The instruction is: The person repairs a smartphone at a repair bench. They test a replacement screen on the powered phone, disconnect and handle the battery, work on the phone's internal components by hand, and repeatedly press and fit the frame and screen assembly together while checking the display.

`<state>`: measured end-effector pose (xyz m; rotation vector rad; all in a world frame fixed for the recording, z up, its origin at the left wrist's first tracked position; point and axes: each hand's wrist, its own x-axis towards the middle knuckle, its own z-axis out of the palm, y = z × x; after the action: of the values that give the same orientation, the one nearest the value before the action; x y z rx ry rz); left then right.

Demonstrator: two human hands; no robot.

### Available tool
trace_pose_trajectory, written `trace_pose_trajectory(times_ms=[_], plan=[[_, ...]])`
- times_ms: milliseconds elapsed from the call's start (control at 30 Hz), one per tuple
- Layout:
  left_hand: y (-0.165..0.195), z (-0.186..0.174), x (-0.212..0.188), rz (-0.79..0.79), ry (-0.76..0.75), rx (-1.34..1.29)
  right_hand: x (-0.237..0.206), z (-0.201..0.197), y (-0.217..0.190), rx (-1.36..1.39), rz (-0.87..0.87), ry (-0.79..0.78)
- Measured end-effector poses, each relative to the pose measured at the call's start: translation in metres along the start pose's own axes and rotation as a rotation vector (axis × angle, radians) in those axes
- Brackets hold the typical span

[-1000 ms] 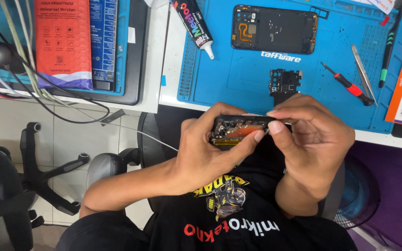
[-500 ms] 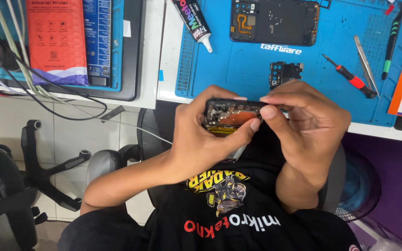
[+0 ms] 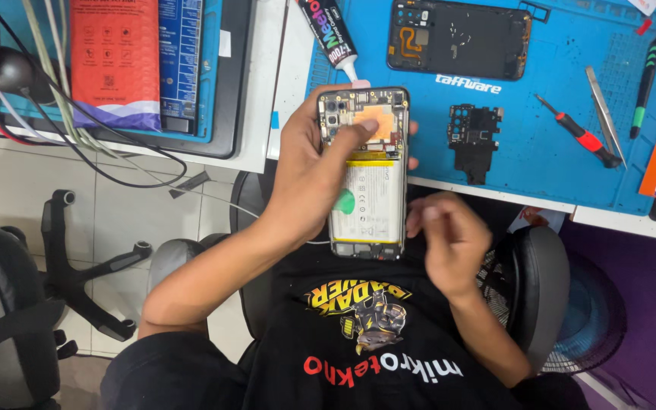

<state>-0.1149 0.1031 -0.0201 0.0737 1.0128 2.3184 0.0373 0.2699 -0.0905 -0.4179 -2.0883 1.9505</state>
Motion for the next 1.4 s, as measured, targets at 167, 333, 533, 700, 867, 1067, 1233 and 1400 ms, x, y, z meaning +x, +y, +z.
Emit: trace_pose_trajectory(times_ms=[167,333,533,700,867,1067,1233,1400], plan=[[-0.010,0.018,-0.021,0.247,-0.039,0.357,0.021,-0.006,-0.032,0.201,0.003,-0.073],[-0.009,0.024,-0.032,0.299,-0.002,0.585,0.033,0.011,-0.045,0.232,0.014,-0.077],[-0.004,0.020,-0.034,0.297,-0.007,0.673,0.036,0.017,-0.041,0.249,-0.022,-0.046],[-0.001,0.021,-0.034,0.352,-0.007,0.752,0.042,0.019,-0.041,0.221,-0.047,-0.018],[0.000,0.022,-0.036,0.329,-0.012,0.777,0.042,0.015,-0.043,0.221,-0.056,-0.037],[-0.003,0.018,-0.031,0.351,-0.054,0.777,0.047,0.019,-0.053,0.255,-0.039,-0.033],[0.003,0.009,-0.010,0.127,-0.037,0.291,0.041,0.018,-0.054,0.337,0.000,0.089],[0.015,-0.006,0.002,-0.018,-0.039,0.043,0.001,0.021,0.008,0.168,-0.214,0.143]])
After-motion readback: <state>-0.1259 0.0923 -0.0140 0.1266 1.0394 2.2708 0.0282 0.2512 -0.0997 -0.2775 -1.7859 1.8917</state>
